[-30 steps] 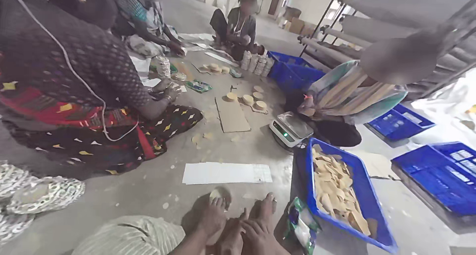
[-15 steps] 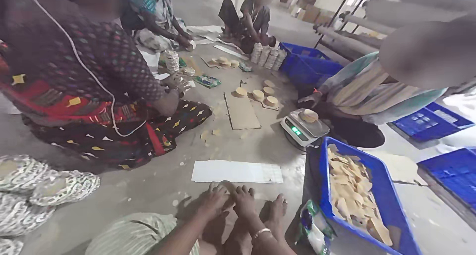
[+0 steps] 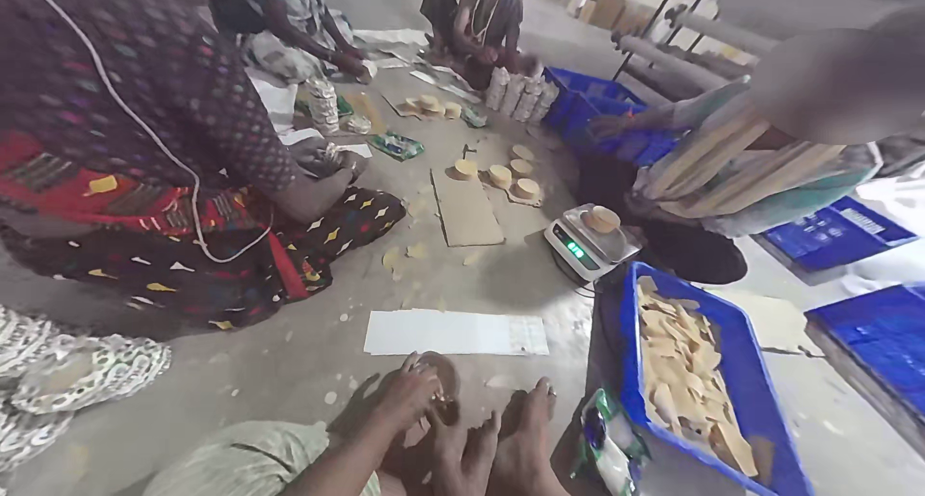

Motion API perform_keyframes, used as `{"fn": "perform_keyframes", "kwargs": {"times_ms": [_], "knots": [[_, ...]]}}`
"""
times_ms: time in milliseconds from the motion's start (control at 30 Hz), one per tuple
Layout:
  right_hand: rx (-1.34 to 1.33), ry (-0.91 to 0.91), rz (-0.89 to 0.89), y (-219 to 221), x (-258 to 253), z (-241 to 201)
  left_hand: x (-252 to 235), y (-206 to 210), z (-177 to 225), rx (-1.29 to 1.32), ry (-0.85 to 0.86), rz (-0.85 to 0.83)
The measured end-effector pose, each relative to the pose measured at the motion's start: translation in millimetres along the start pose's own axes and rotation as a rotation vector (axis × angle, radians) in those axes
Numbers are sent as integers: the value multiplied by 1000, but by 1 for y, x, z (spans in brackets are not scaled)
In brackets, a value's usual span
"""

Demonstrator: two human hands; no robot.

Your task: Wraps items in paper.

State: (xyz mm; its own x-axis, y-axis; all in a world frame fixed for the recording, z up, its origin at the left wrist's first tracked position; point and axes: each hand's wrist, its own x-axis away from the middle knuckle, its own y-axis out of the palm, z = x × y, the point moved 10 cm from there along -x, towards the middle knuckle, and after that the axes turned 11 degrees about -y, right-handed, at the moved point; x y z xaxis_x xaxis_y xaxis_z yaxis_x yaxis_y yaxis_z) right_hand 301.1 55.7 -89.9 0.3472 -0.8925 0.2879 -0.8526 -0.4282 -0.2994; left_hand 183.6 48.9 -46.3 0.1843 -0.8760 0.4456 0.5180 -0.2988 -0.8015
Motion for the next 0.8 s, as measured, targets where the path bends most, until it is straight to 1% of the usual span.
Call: {"fn": "perform_keyframes", "kwargs": {"times_ms": [33,67,133,200,300,367,400,433,467,500,533,567,600,633,700,733,800], "knots": [[-74,3,76,5,-1,3,-1,-1,-2,30,-16,36],[-90,-3,137,8,-4,7,-1,-1,-6,56,-44,68],[-34,-51,220,6,-13,5,-1,-1,-13,77,-107,121],[17,-125,205,-4,-22,-13,2,-5,-11,117,-132,162],[284,-324,220,-17,-45,-16,4,-8,-6,123,-141,244],[585,-398,137,-15,-40,-37,6,-8,-6,108,-122,343],[742,-464,84,-12,-32,-49,7,-7,-4,101,-113,361],[855,-525,7,-4,-23,-56,6,-4,-2,77,-108,345],[908,-575,-68,5,-17,-56,5,0,-1,47,-117,273],[941,-620,-103,12,-11,-54,4,6,0,18,-127,178],[925,-641,-103,14,-11,-52,4,11,2,-11,-139,87],[852,-634,-74,9,-17,-51,4,15,3,-19,-154,12],[726,-559,-70,2,-29,-48,4,17,3,-13,-160,-10],[581,-446,-78,-5,-47,-44,3,17,3,-2,-154,28],[266,-343,-90,-8,-89,-37,1,13,1,26,-113,183],[211,-325,-132,-4,-106,-36,1,12,1,40,-93,231],[303,-322,-229,5,-118,-44,3,9,0,50,-65,235]]}}
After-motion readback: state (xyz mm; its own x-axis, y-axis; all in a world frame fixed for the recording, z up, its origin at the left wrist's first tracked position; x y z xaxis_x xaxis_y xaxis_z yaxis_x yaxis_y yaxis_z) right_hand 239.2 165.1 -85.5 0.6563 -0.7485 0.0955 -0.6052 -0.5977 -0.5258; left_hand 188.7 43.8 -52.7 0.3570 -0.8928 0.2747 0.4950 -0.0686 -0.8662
